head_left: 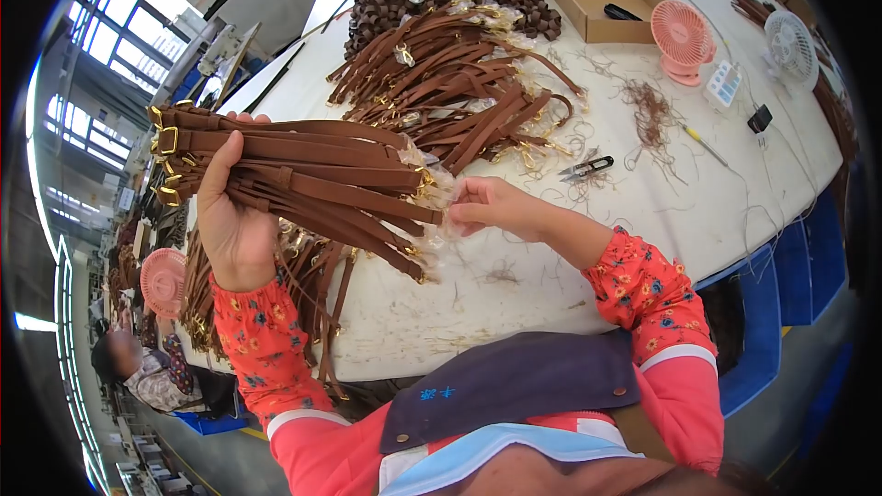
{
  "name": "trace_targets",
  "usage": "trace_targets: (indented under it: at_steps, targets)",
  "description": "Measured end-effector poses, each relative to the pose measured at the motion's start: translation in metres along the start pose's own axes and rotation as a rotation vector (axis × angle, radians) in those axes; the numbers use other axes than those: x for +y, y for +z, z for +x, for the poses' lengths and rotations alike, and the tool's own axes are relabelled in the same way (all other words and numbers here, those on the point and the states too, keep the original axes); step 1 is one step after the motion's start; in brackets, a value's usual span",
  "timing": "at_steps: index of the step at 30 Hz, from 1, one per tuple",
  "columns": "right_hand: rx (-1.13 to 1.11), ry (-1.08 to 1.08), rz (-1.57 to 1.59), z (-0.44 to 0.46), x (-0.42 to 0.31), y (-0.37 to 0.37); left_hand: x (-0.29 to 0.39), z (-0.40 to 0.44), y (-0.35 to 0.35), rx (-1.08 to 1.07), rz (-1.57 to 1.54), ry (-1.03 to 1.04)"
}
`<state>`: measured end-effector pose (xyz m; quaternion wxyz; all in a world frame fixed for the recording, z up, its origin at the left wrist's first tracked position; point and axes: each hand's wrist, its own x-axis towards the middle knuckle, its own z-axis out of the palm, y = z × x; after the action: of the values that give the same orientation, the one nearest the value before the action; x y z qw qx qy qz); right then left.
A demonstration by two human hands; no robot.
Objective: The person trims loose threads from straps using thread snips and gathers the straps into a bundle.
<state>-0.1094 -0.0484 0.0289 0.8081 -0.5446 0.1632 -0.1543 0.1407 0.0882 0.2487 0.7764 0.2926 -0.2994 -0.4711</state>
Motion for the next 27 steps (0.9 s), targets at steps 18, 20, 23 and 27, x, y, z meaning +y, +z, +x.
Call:
trace_targets:
  at_steps: [18,20,23,27]
  targets:
    - [0.077,0.034,0.113,-0.006,0.030,0.047,-0.011,0.000,0.007,0.067,0.064,0.078]
    - [0.054,-0.003,-0.031,-0.016,0.021,0.037,-0.009,0.000,0.006,0.079,0.103,0.095]
    - [0.078,-0.051,-0.051,-0.038,0.007,0.014,-0.006,0.000,0.002,0.090,0.136,0.124]
    - [0.111,-0.145,-0.274,-0.075,-0.027,-0.038,0.000,0.004,-0.007,0.090,0.125,0.120]
